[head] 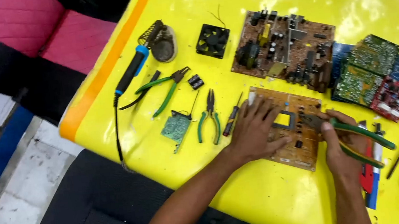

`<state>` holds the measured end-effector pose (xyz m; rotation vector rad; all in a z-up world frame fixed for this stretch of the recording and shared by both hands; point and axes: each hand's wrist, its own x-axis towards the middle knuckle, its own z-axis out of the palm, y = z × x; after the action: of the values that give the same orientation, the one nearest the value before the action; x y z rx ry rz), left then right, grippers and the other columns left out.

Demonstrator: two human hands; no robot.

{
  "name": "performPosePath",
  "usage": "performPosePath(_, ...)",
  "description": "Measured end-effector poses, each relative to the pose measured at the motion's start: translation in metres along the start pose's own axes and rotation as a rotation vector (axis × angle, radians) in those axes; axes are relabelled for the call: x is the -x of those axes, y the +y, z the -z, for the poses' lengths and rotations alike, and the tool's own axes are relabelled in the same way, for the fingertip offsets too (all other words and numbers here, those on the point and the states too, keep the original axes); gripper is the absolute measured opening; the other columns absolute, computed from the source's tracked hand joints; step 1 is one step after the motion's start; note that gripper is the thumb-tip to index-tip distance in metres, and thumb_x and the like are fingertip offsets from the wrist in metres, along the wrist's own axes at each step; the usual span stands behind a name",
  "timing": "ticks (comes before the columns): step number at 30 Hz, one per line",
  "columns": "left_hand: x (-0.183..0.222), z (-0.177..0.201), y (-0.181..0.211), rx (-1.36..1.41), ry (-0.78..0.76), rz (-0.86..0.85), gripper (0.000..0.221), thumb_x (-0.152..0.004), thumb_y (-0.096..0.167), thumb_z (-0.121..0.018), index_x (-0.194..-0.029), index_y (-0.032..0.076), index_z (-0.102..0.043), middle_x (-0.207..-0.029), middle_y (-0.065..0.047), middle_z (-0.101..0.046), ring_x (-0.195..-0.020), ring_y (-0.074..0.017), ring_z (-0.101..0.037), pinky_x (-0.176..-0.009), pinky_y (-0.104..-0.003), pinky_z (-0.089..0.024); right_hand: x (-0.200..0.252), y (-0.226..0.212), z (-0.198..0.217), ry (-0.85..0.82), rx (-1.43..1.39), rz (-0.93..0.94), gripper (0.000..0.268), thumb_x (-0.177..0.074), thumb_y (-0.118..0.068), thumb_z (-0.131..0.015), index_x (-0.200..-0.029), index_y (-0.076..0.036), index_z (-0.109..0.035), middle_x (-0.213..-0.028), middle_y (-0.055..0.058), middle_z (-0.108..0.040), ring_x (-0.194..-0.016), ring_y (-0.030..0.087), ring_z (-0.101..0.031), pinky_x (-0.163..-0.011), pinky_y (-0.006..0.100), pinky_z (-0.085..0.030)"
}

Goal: Removing an electronic component from a circuit board using two pairs of pliers on a repair bench.

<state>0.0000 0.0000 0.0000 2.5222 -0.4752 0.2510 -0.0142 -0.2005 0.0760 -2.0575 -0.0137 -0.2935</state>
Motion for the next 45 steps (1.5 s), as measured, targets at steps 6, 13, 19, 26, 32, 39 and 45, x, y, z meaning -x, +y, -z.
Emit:
performPosePath(6, -0.001, -0.004, -0.003, -0.044, -0.012, -0.020, 0.091, -0.093, 0.078, -0.040, -0.162, 0.018, -0.044, -0.172, -0.014, -0.043, -0.165, -0.0358, -0.031, -0.134, -0.062, -0.019, 0.003, 0.004, 0.000, -0.002, 0.014, 0.045, 0.029, -0.115, -0.005, -0.059, -0.140, 0.010, -0.061, -0.121, 0.022, -0.071, -0.099, 0.029, -0.068, -0.080, 0.041, -0.062)
performPosePath(13, 0.000, -0.008, -0.005, -0.093, -0.013, -0.020, 0.091, -0.094, 0.077, -0.040, -0.165, 0.019, -0.041, -0.170, -0.014, -0.046, -0.164, -0.0373, -0.034, -0.136, -0.061, -0.020, 0.006, 0.016, -0.004, 0.001, -0.069, 0.119, 0.025, -0.120, 0.001, -0.056, -0.137, 0.019, -0.056, -0.120, 0.033, -0.067, -0.083, 0.036, -0.067, -0.076, 0.046, -0.063)
performPosePath(19, 0.000, -0.010, -0.004, -0.117, -0.004, -0.025, 0.093, -0.094, 0.079, -0.038, -0.166, 0.020, -0.038, -0.171, -0.014, -0.046, -0.164, -0.0370, -0.035, -0.137, -0.061, -0.020, 0.011, 0.007, -0.004, 0.003, -0.011, 0.126, 0.028, -0.119, -0.003, -0.059, -0.138, 0.018, -0.055, -0.123, 0.033, -0.067, -0.097, 0.040, -0.070, -0.084, 0.048, -0.064)
performPosePath(26, 0.003, -0.007, 0.004, -0.136, 0.066, -0.057, 0.088, -0.097, 0.075, -0.039, -0.164, 0.017, -0.041, -0.168, -0.018, -0.050, -0.161, -0.0388, -0.043, -0.137, -0.058, -0.025, 0.010, 0.015, -0.002, 0.021, -0.004, 0.173, 0.025, -0.121, -0.003, -0.060, -0.137, 0.016, -0.058, -0.122, 0.032, -0.068, -0.109, 0.039, -0.070, -0.086, 0.046, -0.063)
performPosePath(32, 0.020, 0.043, 0.020, -0.048, 0.291, -0.164, 0.067, -0.102, 0.056, -0.060, -0.150, 0.010, -0.056, -0.149, -0.017, -0.067, -0.144, -0.0355, -0.062, -0.128, -0.056, -0.043, 0.008, 0.015, -0.003, 0.031, -0.017, 0.181, 0.024, -0.119, 0.002, -0.060, -0.135, 0.019, -0.058, -0.121, 0.034, -0.068, -0.098, 0.040, -0.071, -0.081, 0.048, -0.064)
performPosePath(39, 0.074, 0.082, -0.017, -0.144, 0.551, -0.015, 0.027, -0.107, 0.029, -0.071, -0.124, 0.009, -0.074, -0.106, -0.010, -0.080, -0.100, -0.0261, -0.076, -0.093, -0.045, -0.059, 0.006, 0.024, -0.002, 0.008, -0.105, 0.126, 0.024, -0.118, -0.001, -0.059, -0.135, 0.016, -0.056, -0.123, 0.032, -0.068, -0.095, 0.037, -0.070, -0.080, 0.045, -0.064)
performPosePath(45, 0.102, 0.079, -0.044, -0.358, 0.281, 0.390, 0.052, -0.100, 0.050, -0.068, -0.133, 0.010, -0.070, -0.130, -0.016, -0.070, -0.120, -0.0351, -0.064, -0.094, -0.050, -0.048, 0.005, 0.023, -0.002, 0.039, -0.112, 0.150, 0.022, -0.117, 0.002, -0.058, -0.134, 0.016, -0.058, -0.120, 0.031, -0.069, -0.097, 0.036, -0.071, -0.083, 0.043, -0.064)
